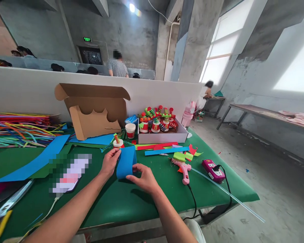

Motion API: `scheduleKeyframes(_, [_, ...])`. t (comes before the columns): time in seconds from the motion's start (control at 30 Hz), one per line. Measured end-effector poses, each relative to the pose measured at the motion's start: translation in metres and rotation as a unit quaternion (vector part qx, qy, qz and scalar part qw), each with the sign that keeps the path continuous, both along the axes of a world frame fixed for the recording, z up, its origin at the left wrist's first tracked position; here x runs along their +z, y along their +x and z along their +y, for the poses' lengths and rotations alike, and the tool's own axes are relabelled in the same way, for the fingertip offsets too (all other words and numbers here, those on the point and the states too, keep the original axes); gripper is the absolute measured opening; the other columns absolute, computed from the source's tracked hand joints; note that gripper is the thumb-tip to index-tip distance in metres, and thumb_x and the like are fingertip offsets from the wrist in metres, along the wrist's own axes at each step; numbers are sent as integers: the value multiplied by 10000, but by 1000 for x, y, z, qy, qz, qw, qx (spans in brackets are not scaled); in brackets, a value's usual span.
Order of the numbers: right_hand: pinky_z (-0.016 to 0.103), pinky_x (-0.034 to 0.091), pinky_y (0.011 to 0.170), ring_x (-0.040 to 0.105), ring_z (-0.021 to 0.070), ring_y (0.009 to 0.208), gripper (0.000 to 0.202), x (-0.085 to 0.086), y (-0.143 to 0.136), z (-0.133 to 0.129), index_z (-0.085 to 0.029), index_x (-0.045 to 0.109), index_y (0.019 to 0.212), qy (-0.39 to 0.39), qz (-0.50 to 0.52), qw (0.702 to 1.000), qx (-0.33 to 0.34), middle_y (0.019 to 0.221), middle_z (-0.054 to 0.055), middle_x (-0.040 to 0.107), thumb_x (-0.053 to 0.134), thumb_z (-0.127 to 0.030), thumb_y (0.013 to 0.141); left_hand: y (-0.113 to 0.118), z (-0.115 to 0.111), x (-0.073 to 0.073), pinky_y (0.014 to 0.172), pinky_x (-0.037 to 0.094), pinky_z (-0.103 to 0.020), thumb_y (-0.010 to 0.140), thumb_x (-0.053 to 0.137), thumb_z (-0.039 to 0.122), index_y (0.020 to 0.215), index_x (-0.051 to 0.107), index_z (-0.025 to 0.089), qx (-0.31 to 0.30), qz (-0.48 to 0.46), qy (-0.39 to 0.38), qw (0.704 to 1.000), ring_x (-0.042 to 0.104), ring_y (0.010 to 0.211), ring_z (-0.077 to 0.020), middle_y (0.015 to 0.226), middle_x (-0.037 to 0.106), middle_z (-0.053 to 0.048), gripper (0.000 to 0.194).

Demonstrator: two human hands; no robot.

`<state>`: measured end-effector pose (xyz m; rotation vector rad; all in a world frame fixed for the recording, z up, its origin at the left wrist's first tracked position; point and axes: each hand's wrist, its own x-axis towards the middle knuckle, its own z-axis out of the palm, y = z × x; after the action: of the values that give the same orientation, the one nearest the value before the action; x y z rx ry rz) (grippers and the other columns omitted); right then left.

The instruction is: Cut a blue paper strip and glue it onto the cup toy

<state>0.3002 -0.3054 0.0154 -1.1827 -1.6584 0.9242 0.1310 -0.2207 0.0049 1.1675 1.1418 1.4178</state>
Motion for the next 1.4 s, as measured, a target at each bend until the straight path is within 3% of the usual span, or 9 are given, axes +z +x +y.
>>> scheduleKeyframes(0.13, [315,480,751,625,188,742,247,6,-10,-40,-202,676,729,-6,-25,999,-47,733,18,693,612,-415,836,-3,-27,9,525,348,-232,557,692,673,711,575,188,-1,-15,-28,999,409,548,-110,597,495,51,523])
scheduleKeyframes(0.33, [266,494,673,592,158,726,322,21,5,-86,-205,643,958,7,122,979,-163,924,49,689,674,-472,781,-21,-106,36,537,370,-217,659,699,600,770,593,186,-127,28,-57,990,410,573,-110,634,498,43,442])
scheduleKeyframes(0.5, [269,493,638,566,142,669,281,25,8,-112,-214,638,857,-12,199,972,-126,900,46,673,671,-489,807,-31,-156,53,499,336,-226,765,604,571,738,599,205,-162,151,-9,975,388,530,-118,590,485,39,367])
scheduleKeyframes(0.63, [277,508,690,616,174,774,285,32,1,-128,-219,684,966,-27,138,988,-56,864,40,684,626,-474,855,-27,-179,56,518,340,-239,849,515,479,742,618,221,-177,286,73,939,451,542,-133,615,569,23,298])
scheduleKeyframes(0.77, [244,449,575,546,147,618,277,28,-6,-137,-229,683,1064,-72,55,995,45,673,-23,620,660,-372,827,-19,-192,54,621,402,-254,898,440,376,786,612,230,-219,351,128,901,557,646,-153,718,641,6,253])
scheduleKeyframes(0.83, [235,383,533,456,127,560,178,21,-10,-140,-214,696,886,-75,37,996,29,605,-34,542,593,-357,861,-17,-195,52,684,424,-274,896,444,352,815,606,228,-189,369,147,898,590,742,-174,801,660,-17,219])
scheduleKeyframes(0.93, [237,323,515,374,120,558,299,8,-14,-142,-200,598,663,-79,63,995,-13,585,-29,457,546,-407,873,-18,-198,47,738,415,-317,880,493,348,799,579,228,-103,425,169,883,583,804,-204,817,651,-30,168])
scheduleKeyframes(1.1, [241,346,537,393,133,596,371,-3,-19,-148,-201,630,704,-107,148,983,-16,643,-7,506,585,-545,835,-16,-201,43,719,364,-332,855,576,361,744,559,230,-95,507,148,844,568,756,-202,731,642,-2,172])
scheduleKeyframes(1.4, [233,349,522,420,137,602,424,-5,-22,-155,-203,732,821,-139,188,972,-23,682,14,570,612,-609,803,-6,-200,39,805,377,-370,801,645,373,740,574,233,-76,490,104,862,595,750,-196,738,665,9,169])
